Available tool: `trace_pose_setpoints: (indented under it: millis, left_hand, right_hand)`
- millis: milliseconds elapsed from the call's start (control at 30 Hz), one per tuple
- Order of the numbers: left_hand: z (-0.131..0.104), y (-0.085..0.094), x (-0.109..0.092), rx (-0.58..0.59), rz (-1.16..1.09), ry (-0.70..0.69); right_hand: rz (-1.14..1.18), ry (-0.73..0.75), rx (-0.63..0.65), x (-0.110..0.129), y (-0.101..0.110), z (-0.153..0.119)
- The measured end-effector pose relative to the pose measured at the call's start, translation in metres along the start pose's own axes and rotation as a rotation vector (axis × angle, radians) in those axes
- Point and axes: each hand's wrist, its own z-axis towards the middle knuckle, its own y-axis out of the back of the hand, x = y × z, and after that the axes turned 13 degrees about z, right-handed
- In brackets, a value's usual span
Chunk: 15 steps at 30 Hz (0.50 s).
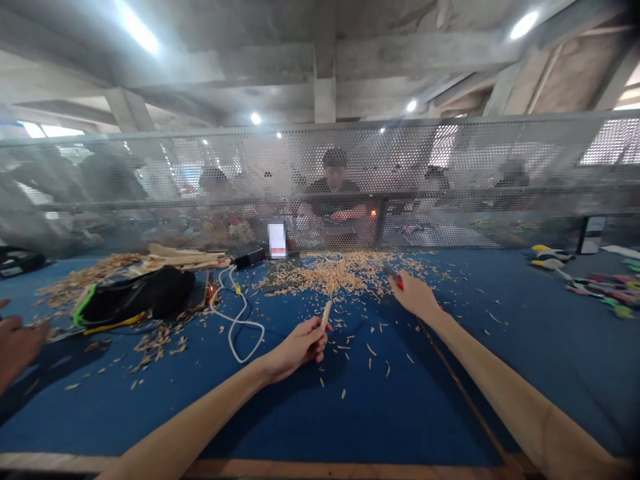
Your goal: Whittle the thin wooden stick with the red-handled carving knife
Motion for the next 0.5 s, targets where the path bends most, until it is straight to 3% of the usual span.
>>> trace_pose_setpoints:
  millis: [133, 267, 367, 500]
  left_hand:
    - [0.002, 0.001, 0.002, -0.029, -0.023, 0.0]
    - [0.003, 0.0, 0.005, -0.024, -0.008, -0.004]
    - [0.002, -0.002, 0.003, 0.013, 0.045, -0.023]
    - [-0.001, -0.004, -0.002, 0.061, 0.101, -0.032]
  right_hand:
    - [0.178, 0.278, 0.027, 0.049, -0.012, -0.031]
    - [0.273, 0.565, 0.189, 0.098, -0.021, -0.071]
    - [0.228, 0.643, 0.264, 0.111, -0.026, -0.089]
    - [0.161, 0.661, 0.303, 0.108, -0.028, -0.09]
